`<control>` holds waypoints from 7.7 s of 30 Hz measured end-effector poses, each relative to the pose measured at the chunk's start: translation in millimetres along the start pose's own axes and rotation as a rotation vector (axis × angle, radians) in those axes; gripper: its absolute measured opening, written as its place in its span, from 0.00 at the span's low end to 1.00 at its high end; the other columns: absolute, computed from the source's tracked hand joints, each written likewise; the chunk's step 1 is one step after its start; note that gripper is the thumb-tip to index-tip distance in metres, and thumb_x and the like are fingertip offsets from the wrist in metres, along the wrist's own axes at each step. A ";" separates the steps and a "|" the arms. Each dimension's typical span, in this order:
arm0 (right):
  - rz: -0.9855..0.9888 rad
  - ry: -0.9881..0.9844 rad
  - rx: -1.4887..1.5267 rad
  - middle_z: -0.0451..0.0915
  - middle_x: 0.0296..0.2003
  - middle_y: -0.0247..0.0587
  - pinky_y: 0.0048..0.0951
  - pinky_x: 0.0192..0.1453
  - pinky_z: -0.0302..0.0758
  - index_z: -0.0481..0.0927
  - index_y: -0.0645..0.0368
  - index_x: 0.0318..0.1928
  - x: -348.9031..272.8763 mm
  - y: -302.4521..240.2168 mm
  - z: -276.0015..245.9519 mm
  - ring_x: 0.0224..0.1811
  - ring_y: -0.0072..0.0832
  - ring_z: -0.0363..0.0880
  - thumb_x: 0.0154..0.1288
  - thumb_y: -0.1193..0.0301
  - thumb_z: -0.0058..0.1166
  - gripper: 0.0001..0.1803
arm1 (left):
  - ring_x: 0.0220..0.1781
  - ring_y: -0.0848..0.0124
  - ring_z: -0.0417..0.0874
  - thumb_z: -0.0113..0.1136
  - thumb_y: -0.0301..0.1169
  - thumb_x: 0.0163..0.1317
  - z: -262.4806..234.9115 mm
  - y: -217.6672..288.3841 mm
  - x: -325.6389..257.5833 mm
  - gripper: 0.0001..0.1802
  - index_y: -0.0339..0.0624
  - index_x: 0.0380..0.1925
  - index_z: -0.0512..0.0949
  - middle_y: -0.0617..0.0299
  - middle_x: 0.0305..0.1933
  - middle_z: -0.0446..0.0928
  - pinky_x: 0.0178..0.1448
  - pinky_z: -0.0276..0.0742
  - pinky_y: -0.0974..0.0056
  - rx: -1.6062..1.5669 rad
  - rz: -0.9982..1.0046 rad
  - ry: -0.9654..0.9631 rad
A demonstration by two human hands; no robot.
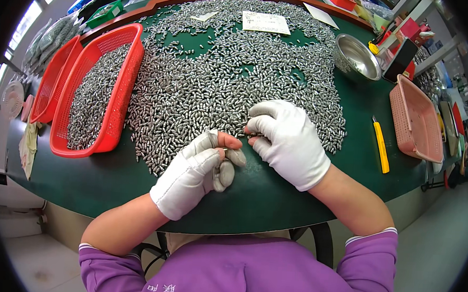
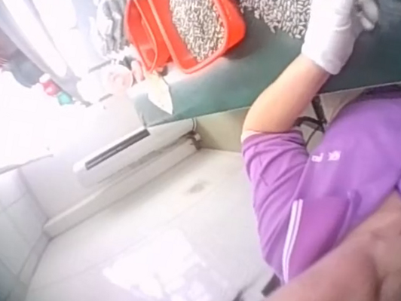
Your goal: Inspecting and trimming small metal components using a hand tool at a manufacturing workstation.
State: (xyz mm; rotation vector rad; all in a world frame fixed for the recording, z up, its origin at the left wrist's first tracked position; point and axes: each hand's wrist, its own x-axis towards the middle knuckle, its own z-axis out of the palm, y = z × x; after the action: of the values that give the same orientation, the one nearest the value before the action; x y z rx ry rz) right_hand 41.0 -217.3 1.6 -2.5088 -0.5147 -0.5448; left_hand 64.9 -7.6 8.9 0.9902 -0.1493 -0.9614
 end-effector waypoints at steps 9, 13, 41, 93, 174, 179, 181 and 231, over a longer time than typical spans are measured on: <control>-0.092 -0.007 -0.071 0.80 0.38 0.42 0.39 0.44 0.76 0.79 0.59 0.28 3.6 -0.2 1.3 0.41 0.41 0.78 0.44 0.73 0.64 0.08 | 0.30 0.81 0.68 0.57 0.37 0.67 -5.3 -1.3 0.6 0.12 0.46 0.46 0.71 0.65 0.41 0.75 0.34 0.64 0.78 0.007 -0.059 0.013; -0.129 -0.034 -0.099 0.78 0.37 0.41 0.38 0.44 0.76 0.80 0.59 0.27 4.9 -2.2 -0.5 0.41 0.39 0.77 0.45 0.72 0.62 0.07 | 0.28 0.81 0.65 0.55 0.36 0.68 -6.5 -3.5 1.3 0.09 0.46 0.45 0.71 0.65 0.39 0.74 0.32 0.61 0.77 -0.003 -0.028 0.060; -0.288 0.073 0.304 0.79 0.33 0.41 0.39 0.37 0.76 0.78 0.59 0.29 10.1 -10.2 -0.3 0.35 0.42 0.79 0.41 0.73 0.66 0.12 | 0.24 0.82 0.69 0.55 0.36 0.69 1.9 2.5 1.3 0.09 0.44 0.41 0.71 0.65 0.33 0.76 0.28 0.64 0.77 0.213 -0.113 0.044; -0.175 -0.050 -0.020 0.78 0.38 0.42 0.39 0.44 0.76 0.77 0.59 0.26 5.6 -3.3 0.6 0.44 0.41 0.78 0.40 0.74 0.64 0.10 | 0.26 0.83 0.68 0.54 0.35 0.69 -4.9 -1.0 2.4 0.08 0.44 0.42 0.71 0.67 0.35 0.75 0.28 0.63 0.78 0.085 -0.087 0.083; -0.106 0.172 -0.013 0.80 0.32 0.39 0.37 0.39 0.77 0.81 0.59 0.28 6.1 -2.7 -15.0 0.35 0.39 0.79 0.47 0.74 0.64 0.07 | 0.29 0.81 0.70 0.57 0.33 0.66 -6.2 0.2 1.5 0.11 0.45 0.44 0.69 0.66 0.38 0.75 0.34 0.68 0.76 0.102 -0.107 0.011; -0.021 -0.067 -0.151 0.79 0.31 0.37 0.37 0.39 0.75 0.79 0.58 0.25 1.9 -3.1 -14.8 0.35 0.37 0.79 0.44 0.73 0.65 0.07 | 0.30 0.81 0.71 0.57 0.33 0.66 -6.1 0.4 0.8 0.11 0.45 0.45 0.69 0.66 0.39 0.75 0.35 0.68 0.75 0.051 -0.098 0.016; -0.006 -0.067 -0.165 0.79 0.30 0.36 0.36 0.39 0.76 0.80 0.57 0.25 -0.5 -5.3 -11.5 0.35 0.37 0.79 0.45 0.72 0.64 0.07 | 0.30 0.81 0.71 0.57 0.33 0.65 -5.5 0.4 0.7 0.11 0.45 0.44 0.69 0.67 0.39 0.75 0.36 0.68 0.75 0.025 -0.100 0.011; -0.216 -0.004 -0.017 0.79 0.36 0.41 0.39 0.41 0.78 0.81 0.56 0.29 5.9 -3.0 4.2 0.41 0.40 0.79 0.38 0.75 0.66 0.12 | 0.32 0.78 0.71 0.55 0.32 0.67 -15.5 -1.7 2.7 0.09 0.45 0.45 0.70 0.62 0.41 0.74 0.38 0.67 0.74 -0.283 0.106 0.023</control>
State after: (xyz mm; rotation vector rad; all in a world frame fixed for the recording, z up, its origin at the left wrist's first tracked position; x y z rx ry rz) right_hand 45.7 -211.1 2.3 -2.4859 -0.7923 -0.6267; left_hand 73.4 -0.1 -2.1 0.7258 -0.0438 -0.8472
